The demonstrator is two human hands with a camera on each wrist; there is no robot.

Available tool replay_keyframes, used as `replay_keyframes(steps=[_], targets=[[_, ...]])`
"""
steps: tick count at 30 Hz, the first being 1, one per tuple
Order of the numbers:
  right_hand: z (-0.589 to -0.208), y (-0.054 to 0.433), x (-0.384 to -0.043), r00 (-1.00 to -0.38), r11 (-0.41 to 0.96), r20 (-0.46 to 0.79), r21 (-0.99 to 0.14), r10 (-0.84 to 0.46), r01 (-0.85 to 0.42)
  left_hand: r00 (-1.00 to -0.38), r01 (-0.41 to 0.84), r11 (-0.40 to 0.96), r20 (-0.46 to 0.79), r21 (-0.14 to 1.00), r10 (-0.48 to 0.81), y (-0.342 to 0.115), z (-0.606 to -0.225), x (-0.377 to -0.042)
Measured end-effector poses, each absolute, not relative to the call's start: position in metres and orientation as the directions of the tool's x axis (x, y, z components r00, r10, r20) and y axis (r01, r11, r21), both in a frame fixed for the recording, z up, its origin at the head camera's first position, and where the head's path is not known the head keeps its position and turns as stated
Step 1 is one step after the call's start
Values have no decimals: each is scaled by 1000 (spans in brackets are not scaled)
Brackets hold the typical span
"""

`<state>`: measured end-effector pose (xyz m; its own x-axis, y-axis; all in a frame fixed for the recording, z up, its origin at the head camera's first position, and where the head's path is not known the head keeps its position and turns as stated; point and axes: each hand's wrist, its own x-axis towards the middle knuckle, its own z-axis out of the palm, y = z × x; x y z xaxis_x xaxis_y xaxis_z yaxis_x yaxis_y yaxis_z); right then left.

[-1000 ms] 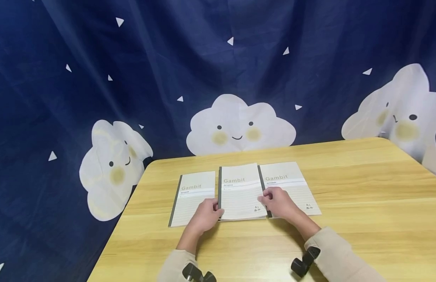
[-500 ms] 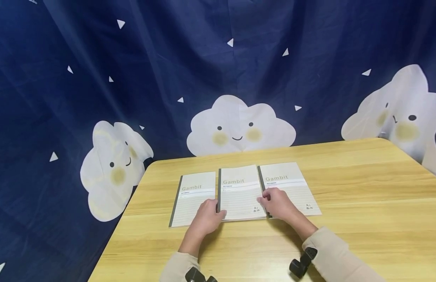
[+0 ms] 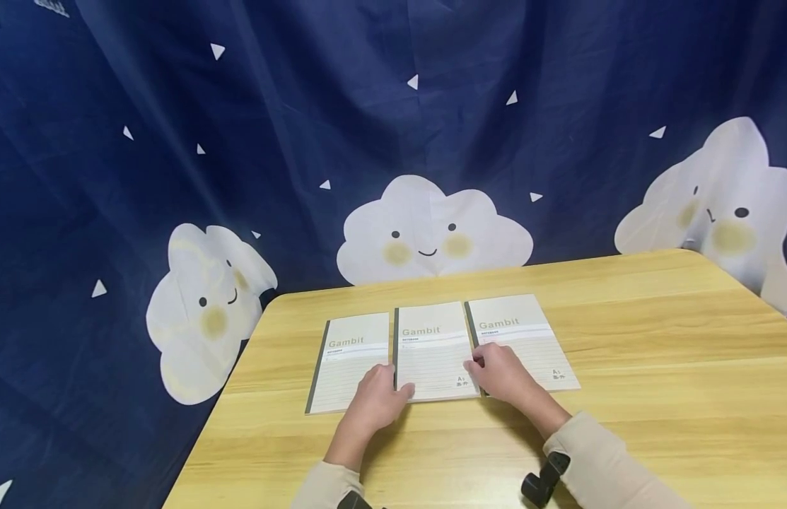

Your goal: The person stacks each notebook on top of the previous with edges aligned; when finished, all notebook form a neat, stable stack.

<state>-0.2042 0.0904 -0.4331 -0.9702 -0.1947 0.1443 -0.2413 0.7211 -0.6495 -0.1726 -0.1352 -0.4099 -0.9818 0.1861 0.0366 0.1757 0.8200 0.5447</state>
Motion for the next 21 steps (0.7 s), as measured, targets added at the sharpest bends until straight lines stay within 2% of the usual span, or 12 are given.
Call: replay_keyframes(steps=[9,21], targets=[[-431,89,-201,-975,745,128,-629,-180,-220,-986,158,877,29,453,162,-127,-410,-167],[-431,88,-203,-977,745,124,-633,-171,-211,-988,151,894,25,422,156,-124,-409,-164]])
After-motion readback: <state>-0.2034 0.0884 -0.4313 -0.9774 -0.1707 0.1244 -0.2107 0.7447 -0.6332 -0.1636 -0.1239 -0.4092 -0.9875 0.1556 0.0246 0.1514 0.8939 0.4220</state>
